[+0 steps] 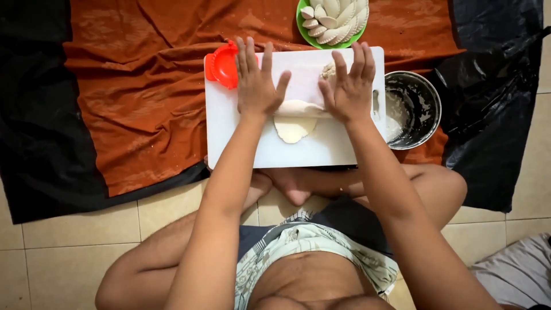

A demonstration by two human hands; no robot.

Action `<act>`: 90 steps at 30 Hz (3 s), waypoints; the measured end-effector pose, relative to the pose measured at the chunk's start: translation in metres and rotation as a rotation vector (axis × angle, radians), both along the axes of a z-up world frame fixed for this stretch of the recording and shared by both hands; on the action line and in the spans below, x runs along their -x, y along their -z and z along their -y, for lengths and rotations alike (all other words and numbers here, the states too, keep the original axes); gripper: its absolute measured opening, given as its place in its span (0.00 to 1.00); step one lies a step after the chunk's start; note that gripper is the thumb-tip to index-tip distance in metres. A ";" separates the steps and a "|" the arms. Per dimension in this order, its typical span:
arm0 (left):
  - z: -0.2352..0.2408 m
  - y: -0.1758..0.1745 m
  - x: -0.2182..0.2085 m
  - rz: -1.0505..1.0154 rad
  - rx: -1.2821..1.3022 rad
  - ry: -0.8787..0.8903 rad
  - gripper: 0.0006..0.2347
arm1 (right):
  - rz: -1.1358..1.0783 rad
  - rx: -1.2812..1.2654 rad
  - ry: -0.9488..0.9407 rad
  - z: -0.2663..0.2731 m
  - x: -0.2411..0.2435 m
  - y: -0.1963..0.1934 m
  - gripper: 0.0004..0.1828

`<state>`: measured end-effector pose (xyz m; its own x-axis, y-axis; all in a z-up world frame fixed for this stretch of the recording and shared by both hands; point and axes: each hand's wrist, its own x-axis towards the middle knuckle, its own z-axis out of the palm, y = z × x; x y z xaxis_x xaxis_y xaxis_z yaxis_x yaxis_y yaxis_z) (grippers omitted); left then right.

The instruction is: Preparing and shaping dough into snacks using a rolling pin and a manual plastic mold.

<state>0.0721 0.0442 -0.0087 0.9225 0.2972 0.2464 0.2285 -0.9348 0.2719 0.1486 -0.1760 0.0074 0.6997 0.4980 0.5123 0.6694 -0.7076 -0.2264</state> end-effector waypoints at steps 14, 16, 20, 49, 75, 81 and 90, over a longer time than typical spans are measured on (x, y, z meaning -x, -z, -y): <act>0.025 0.002 0.055 0.026 -0.040 0.037 0.34 | -0.194 0.075 0.084 0.019 0.053 0.014 0.35; 0.014 0.001 0.023 -0.026 -0.051 0.037 0.35 | -0.213 0.062 0.150 0.008 0.027 0.014 0.35; 0.007 0.009 0.007 -0.089 -0.050 0.014 0.32 | -0.130 0.137 0.211 0.008 0.022 0.030 0.34; 0.007 0.024 -0.015 -0.037 -0.065 0.099 0.35 | -0.286 0.104 0.333 0.005 0.028 0.019 0.33; 0.081 0.001 0.110 0.008 0.304 -0.252 0.37 | -0.133 0.017 0.075 0.114 0.087 0.041 0.23; 0.100 -0.022 0.060 -0.329 0.238 -0.254 0.33 | -0.269 -0.317 0.096 0.121 0.099 0.004 0.19; 0.058 -0.063 0.052 -0.223 0.595 0.024 0.06 | -0.195 -0.336 0.140 0.138 0.107 -0.005 0.20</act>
<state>0.0199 -0.0142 0.0548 0.9408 0.3024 -0.1531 0.3201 -0.6442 0.6947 0.0415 -0.3144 0.0128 0.8488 0.2190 0.4812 0.4937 -0.6539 -0.5733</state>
